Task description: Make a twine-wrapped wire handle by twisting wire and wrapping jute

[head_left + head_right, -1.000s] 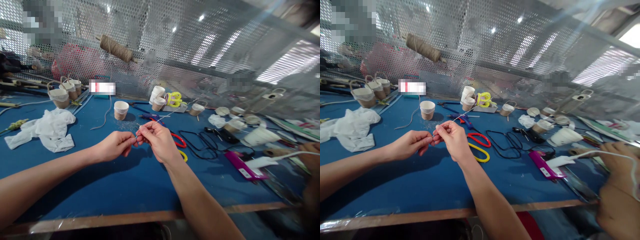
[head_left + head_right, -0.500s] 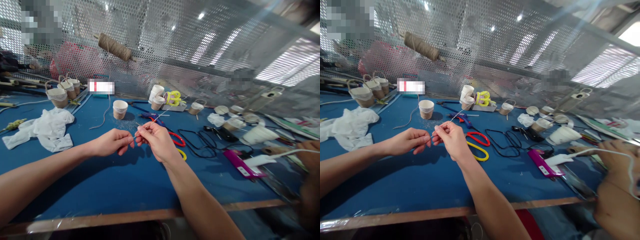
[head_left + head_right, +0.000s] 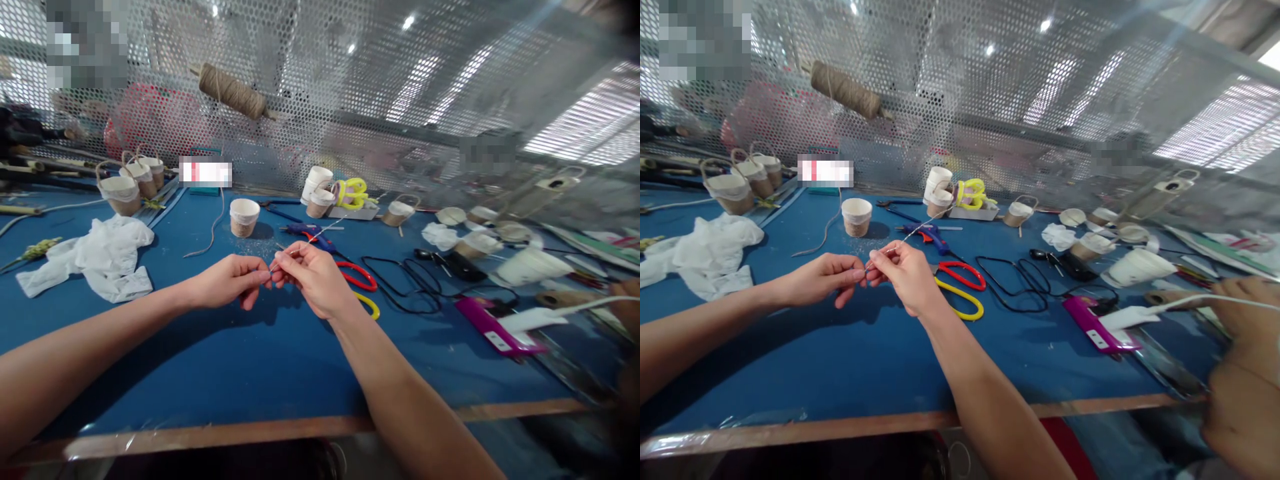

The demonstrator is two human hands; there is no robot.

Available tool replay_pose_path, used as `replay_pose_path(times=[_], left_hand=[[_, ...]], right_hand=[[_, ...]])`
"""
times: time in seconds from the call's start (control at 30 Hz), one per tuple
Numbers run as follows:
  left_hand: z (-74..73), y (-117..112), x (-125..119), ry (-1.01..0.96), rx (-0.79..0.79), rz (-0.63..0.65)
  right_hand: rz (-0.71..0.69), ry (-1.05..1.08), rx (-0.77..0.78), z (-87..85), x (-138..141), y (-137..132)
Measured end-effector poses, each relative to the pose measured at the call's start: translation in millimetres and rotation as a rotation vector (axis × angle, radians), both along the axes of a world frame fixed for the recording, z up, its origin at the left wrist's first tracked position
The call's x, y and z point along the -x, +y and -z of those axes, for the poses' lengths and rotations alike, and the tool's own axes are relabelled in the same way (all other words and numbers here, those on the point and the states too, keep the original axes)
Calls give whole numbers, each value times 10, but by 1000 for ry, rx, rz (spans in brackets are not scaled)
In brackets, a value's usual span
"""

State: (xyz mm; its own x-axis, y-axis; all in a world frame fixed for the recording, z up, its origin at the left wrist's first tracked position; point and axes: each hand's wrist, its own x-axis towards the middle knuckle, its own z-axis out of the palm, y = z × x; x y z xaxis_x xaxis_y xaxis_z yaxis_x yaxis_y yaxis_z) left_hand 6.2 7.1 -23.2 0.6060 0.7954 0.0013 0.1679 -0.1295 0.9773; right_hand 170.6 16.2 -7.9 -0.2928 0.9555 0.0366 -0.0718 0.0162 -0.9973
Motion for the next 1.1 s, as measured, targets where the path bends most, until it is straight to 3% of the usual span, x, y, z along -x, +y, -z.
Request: replay_pose_path(times=[0.17,0.23,0.5,0.8,0.93,1.1], left_hand=[[28,12,22,-208,210,102],[10,21,35,-200,242,100],[-109,76,89,79,-17,-64],[-75,12,18,-15,46,-93],[-24,59,52,7,43,-88],[-58,118,151,60,103,46]], right_hand=[[-38,18,-24,-47,0,-43],[-22,20,-21,-48,-1,-44],[90,43,14,-1,-14,45],[74,121,22,-19,-2,8],[82,69,-49,-47,-68,57],[154,73,-194,-114,-185,129]])
